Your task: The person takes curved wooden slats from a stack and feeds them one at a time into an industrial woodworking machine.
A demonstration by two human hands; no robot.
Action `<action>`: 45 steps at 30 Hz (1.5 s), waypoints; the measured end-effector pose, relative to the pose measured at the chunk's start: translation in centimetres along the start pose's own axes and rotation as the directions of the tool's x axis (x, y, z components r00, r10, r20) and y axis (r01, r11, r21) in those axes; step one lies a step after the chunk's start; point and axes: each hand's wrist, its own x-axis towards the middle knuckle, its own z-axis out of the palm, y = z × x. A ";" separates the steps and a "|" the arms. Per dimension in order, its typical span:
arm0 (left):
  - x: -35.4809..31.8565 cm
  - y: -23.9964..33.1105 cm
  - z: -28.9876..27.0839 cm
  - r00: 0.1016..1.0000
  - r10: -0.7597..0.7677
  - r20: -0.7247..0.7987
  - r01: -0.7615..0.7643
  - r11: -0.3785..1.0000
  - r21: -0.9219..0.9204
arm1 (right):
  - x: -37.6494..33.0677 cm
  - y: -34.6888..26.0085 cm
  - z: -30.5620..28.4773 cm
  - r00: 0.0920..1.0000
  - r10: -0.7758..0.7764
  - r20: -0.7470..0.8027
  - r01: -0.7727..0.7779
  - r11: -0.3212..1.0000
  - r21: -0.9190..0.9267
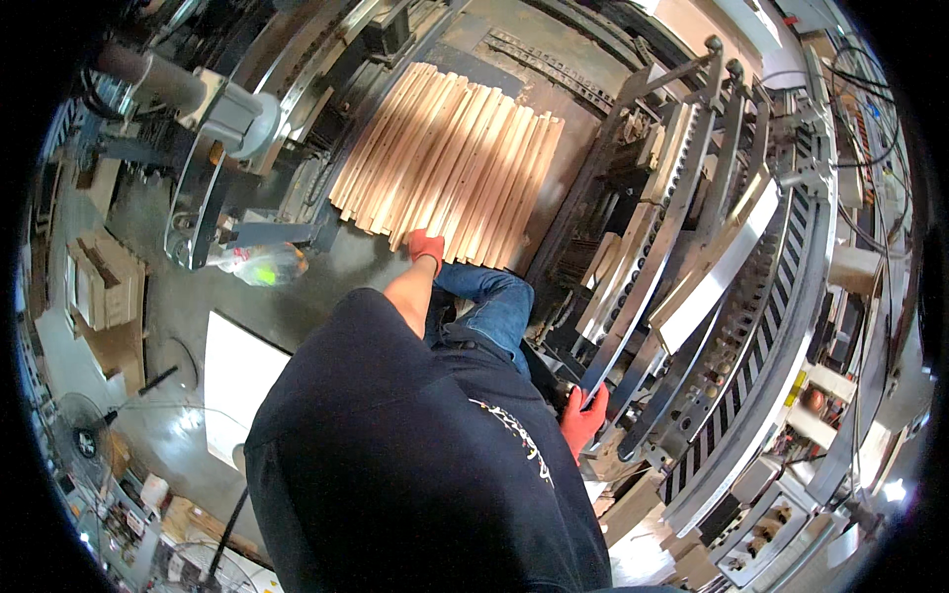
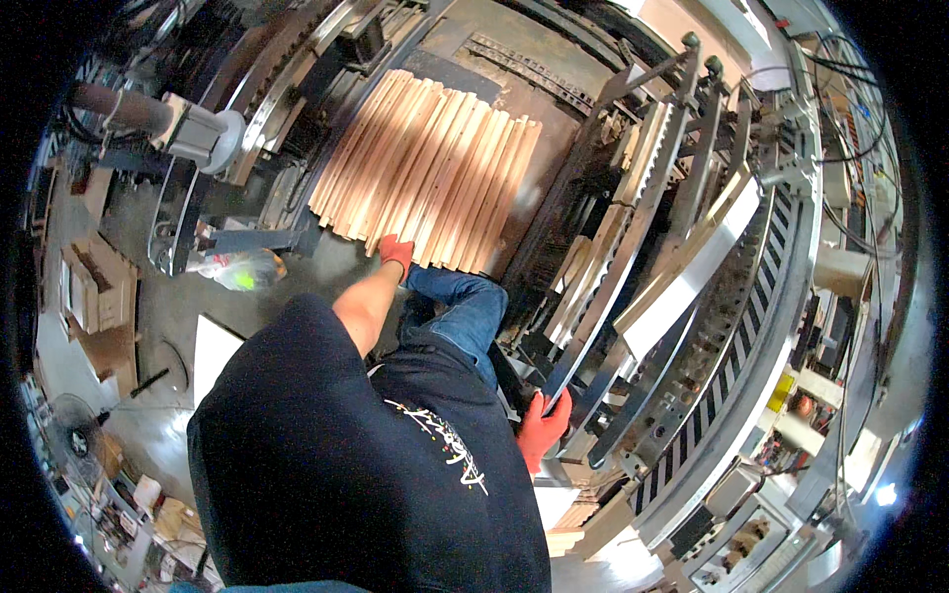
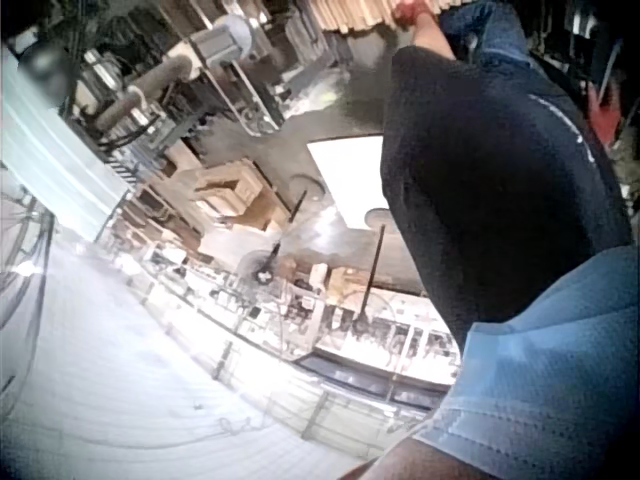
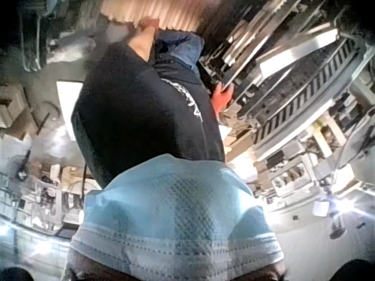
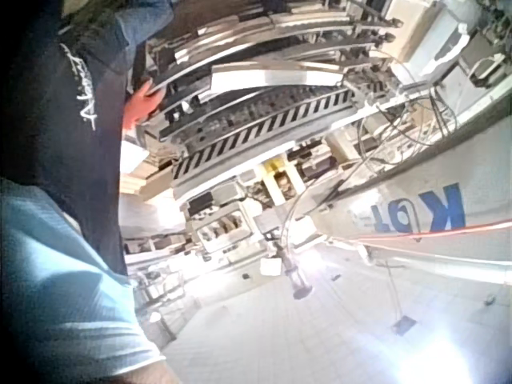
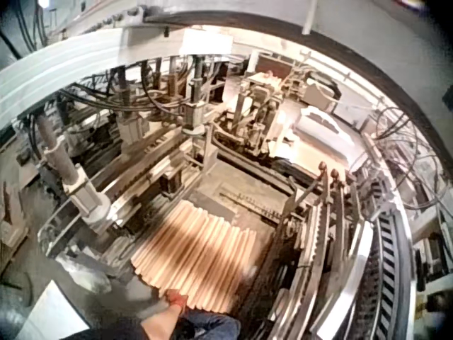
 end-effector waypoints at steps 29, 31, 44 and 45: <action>-34.4 23.1 3.6 0.171 0.737 0.654 -0.388 0.661 -0.643 | -23.8 5.5 -2.1 -0.141 0.191 -0.971 -0.877 0.431 0.212; -34.8 22.9 3.4 0.214 0.713 0.668 -0.348 0.695 -0.630 | -26.8 5.4 -1.7 -0.055 0.225 -0.973 -0.954 0.275 0.117; -33.6 23.5 3.5 0.199 0.736 0.647 -0.476 0.650 -0.593 | -28.3 8.2 0.9 -0.027 0.417 -0.908 -0.998 -0.060 0.002; -33.5 23.4 3.4 0.180 0.767 0.616 -0.517 0.607 -0.604 | -27.4 7.5 0.9 -0.017 0.427 -0.904 -0.999 -0.050 -0.005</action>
